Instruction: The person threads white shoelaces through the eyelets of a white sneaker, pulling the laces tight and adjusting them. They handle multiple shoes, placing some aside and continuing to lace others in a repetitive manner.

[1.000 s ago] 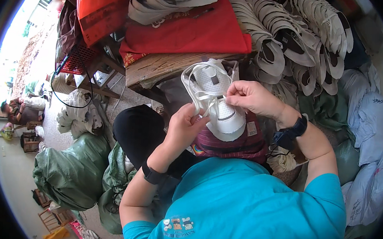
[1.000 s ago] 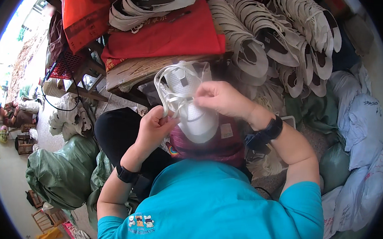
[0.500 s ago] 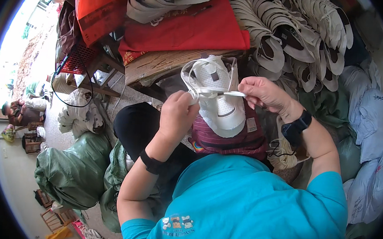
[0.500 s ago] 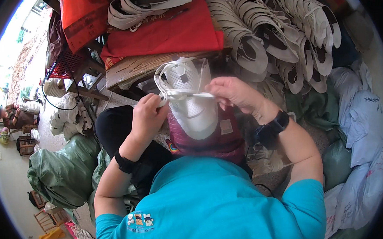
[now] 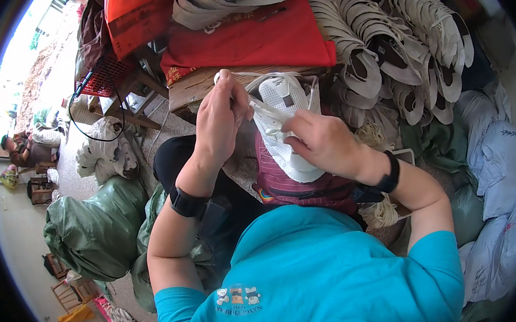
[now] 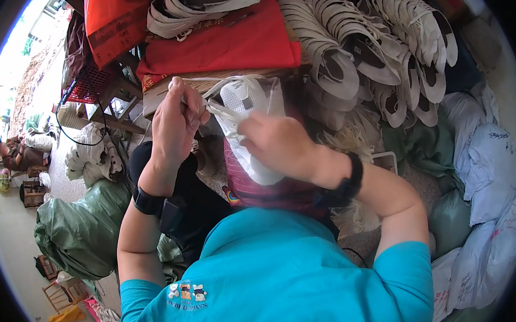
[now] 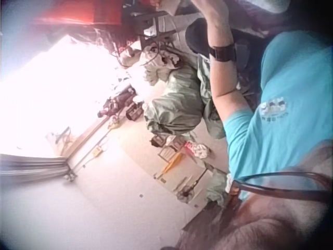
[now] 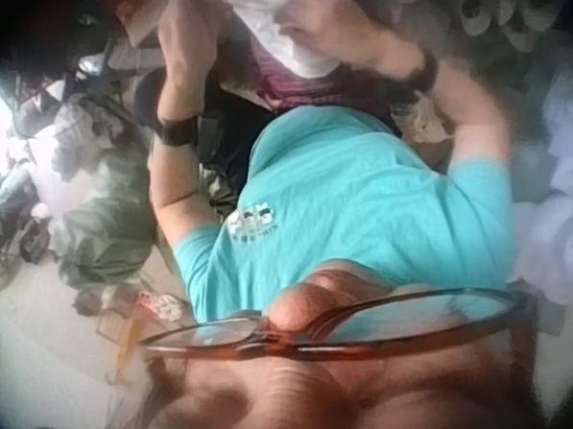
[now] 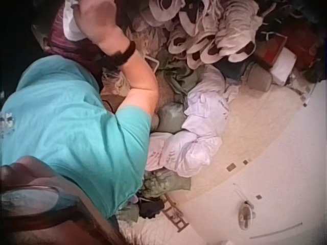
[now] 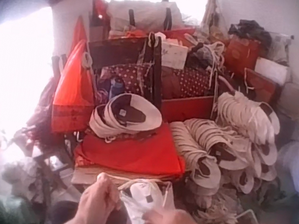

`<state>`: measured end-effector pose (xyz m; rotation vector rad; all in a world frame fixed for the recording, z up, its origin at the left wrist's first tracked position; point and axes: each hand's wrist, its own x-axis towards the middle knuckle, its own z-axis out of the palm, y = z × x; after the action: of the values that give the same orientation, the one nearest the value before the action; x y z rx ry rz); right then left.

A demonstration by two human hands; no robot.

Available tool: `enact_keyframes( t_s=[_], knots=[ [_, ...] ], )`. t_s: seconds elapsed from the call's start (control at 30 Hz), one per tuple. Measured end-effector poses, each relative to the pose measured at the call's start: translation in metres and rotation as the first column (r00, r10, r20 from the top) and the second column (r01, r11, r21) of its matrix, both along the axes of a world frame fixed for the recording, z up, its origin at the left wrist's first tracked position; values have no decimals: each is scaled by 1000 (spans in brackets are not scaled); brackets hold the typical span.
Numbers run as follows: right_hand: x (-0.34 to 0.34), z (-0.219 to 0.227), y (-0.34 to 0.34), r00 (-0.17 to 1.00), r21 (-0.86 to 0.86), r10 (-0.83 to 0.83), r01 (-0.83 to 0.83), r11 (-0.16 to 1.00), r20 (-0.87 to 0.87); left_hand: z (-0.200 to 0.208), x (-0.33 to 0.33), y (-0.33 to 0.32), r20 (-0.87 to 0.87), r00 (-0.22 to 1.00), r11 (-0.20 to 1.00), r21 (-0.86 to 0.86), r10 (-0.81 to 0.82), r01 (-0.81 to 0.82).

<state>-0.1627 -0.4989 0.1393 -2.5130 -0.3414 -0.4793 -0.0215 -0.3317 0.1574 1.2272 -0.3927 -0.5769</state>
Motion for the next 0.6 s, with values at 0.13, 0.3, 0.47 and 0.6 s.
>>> enact_keyframes(
  t_s=[0.13, 0.3, 0.47, 0.6],
  knots=[
    [18, -19, 10, 999, -163, 1, 5, 987, 35, 13, 0, -3, -76, 997, 997, -69, -20, 15],
    [21, -17, 9, 995, -215, 12, 9, 977, 96, 21, 9, 3, -129, 990, 990, -134, -62, 45],
    [29, -11, 9, 979, -288, -25, 84, 954, 201, 37, 21, -1, -268, 920, 912, -372, -285, 174],
    [22, -18, 4, 970, -253, 101, -42, 966, 223, 76, 18, 0, -252, 875, 810, -541, -414, 227]
  ],
)
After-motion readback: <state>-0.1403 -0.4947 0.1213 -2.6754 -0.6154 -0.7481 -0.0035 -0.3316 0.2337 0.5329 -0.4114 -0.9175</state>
